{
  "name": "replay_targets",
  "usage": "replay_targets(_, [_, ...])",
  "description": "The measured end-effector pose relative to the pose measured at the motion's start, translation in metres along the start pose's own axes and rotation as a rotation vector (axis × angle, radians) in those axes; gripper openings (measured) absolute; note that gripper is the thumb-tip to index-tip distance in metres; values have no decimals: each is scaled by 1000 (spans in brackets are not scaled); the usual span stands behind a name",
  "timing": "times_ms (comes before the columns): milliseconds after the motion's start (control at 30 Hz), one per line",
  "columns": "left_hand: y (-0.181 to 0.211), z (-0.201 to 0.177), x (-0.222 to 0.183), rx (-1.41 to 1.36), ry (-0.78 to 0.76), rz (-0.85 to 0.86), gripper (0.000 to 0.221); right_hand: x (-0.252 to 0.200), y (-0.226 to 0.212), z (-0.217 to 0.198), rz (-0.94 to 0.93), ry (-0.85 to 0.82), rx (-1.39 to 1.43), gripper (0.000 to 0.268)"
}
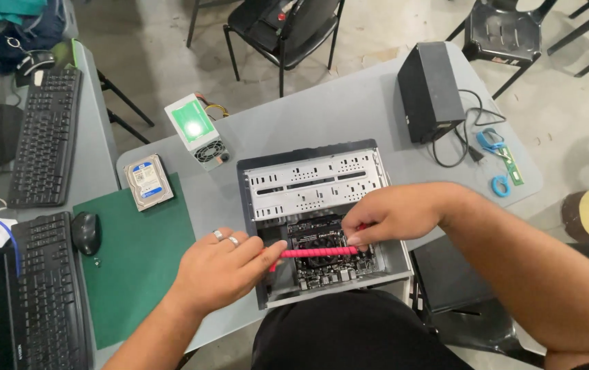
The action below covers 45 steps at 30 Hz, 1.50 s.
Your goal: Installing a hard drive into a computer case, including cable routing and securing with screws.
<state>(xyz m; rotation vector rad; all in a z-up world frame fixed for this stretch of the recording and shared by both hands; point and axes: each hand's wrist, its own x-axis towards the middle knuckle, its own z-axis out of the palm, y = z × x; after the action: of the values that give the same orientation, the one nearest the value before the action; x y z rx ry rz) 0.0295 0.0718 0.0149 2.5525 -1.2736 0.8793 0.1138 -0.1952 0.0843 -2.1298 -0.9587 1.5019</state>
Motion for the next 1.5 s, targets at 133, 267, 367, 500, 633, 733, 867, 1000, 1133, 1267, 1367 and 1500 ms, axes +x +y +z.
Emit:
replay_targets(133, [8, 13, -6, -107, -254, 129, 27, 14, -19, 19, 208, 11, -488, 23])
replay_targets(267, [25, 17, 4, -21, -400, -133, 25, 35, -17, 43, 452, 315, -735, 14])
replay_targets(367, [30, 20, 9, 45, -375, -340, 25, 39, -15, 49, 583, 613, -563, 17])
replay_targets(500, [42, 30, 11, 171, -188, -440, 20, 40, 3, 60, 561, 1017, 72, 25])
replay_targets(633, [45, 36, 15, 233, -97, -425, 15, 37, -1, 63, 540, 1023, 710, 18])
replay_targets(733, [40, 40, 13, 257, -45, -388, 14, 40, 28, 65, 308, 942, 1055, 15])
replay_targets(867, [31, 38, 8, 221, -25, -245, 13, 40, 61, 71, 22, 580, 1275, 12])
replay_targets(1000, [25, 41, 1, 164, -56, -164, 13, 37, 67, 71, -76, 377, 1173, 17])
replay_targets(1133, [22, 40, -1, 92, -95, -178, 15, 31, 52, 70, -68, 410, 1193, 14])
replay_targets(1267, [12, 34, 0, -280, -404, -375, 17, 10, 34, 60, 3, 490, 542, 18])
replay_targets(1367, [1, 17, 13, -584, -576, -483, 18, 2, 36, 57, -100, 458, 273, 16])
replay_targets(1500, [-14, -5, 29, -887, -735, -531, 26, -15, 19, 41, -239, 379, 112, 19])
